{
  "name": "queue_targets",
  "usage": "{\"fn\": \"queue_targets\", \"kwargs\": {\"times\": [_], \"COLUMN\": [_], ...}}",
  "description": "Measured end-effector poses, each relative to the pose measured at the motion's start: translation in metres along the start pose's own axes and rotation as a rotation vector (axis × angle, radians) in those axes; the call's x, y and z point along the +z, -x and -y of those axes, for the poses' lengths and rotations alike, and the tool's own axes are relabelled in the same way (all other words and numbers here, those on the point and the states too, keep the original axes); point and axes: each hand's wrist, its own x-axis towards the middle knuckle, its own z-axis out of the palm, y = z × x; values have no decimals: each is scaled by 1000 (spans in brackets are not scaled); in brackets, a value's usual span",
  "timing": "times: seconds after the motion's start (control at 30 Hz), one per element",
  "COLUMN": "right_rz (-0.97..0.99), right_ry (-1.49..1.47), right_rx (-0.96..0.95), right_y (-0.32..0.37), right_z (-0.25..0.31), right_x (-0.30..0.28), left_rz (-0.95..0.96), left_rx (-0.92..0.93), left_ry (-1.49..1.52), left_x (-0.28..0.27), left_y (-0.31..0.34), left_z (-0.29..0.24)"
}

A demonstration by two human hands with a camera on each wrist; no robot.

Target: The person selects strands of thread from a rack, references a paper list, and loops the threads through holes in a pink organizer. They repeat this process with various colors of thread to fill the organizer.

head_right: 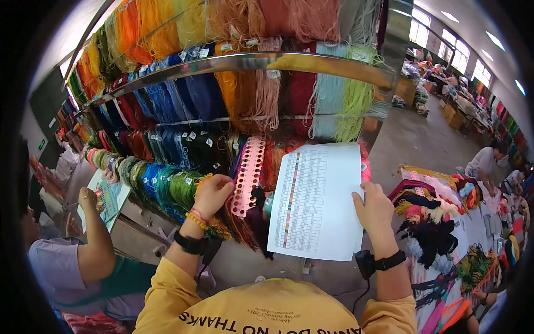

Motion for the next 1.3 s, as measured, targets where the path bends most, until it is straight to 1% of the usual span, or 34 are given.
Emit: {"fn": "queue_targets", "kwargs": {"times": [0.07, 0.1, 0.13, 0.17, 0.2, 0.27, 0.3, 0.33, 0.37, 0.4, 0.47, 0.53, 0.6, 0.63, 0.7, 0.8, 0.83, 0.9, 0.93, 1.0, 1.03, 1.13, 1.17, 1.23, 1.27, 1.3], "right_rz": [-67, -64, -64, -65, -45, -17, -14, -23, -119, -148, -200, -221, -291, -321, -378, -343, -337, -404, -437, -496, -522, -707, -748, -831, -790, -811], "right_ry": [56, 151, 168, 190, 172, 159, 118, 72, 14, -63, -235, -410, -460, -481, -515, -586, -602, -628, -632, -638, -643, -559, -535, -487, -450, -415], "right_rx": [12, -33, -39, -47, -34, -17, -5, 1, -24, -42, -102, -172, -315, -385, -587, -625, -645, -716, -729, -747, -754, -726, -719, -704, -634, -582], "right_y": [4, -4, -2, 1, 5, 10, 17, 28, 9, 5, -9, -19, -31, -41, -63, -92, -106, -138, -155, -190, -208, -261, -281, -311, -319, -325], "right_z": [-4, 9, 15, 20, 27, 31, 32, 35, 53, 66, 95, 130, 169, 187, 217, 264, 278, 306, 319, 344, 357, 390, 397, 411, 416, 420], "right_x": [-2, -13, -10, -8, -4, 0, -3, -9, -21, -33, -65, -96, -127, -139, -152, -164, -165, -164, -164, -166, -168, -171, -171, -174, -177, -178], "left_rz": [24, 38, 67, 95, 120, 110, 100, 84, 95, 130, 179, 220, 243, 250, 269, 260, 243, 211, 179, 116, 102, 72, 46, 39, 22, 19], "left_rx": [42, 41, 54, 69, 33, 39, 47, 65, 208, 211, 167, 120, 103, 94, 41, 27, 14, -15, 25, 105, 89, 14, 48, 12, 27, -4], "left_ry": [-44, 32, 24, 21, 20, 127, 181, 213, 239, 182, 237, 301, 321, 325, 354, 323, 355, 422, 431, 449, 456, 519, 479, 454, 453, 479], "left_x": [9, 14, 11, 9, 3, 6, 8, 2, 8, 3, -11, -16, -24, -31, -43, -59, -62, -65, -68, -74, -77, -81, -85, -88, -85, -84], "left_y": [-9, -13, -18, -21, -18, -16, -16, -8, -9, -6, 5, 9, 12, 15, 21, 32, 35, 43, 47, 57, 60, 70, 75, 80, 81, 82], "left_z": [-4, 16, 26, 32, 29, 37, 39, 26, 48, 48, 38, 47, 57, 58, 67, 85, 93, 108, 110, 113, 116, 127, 127, 134, 144, 151]}}
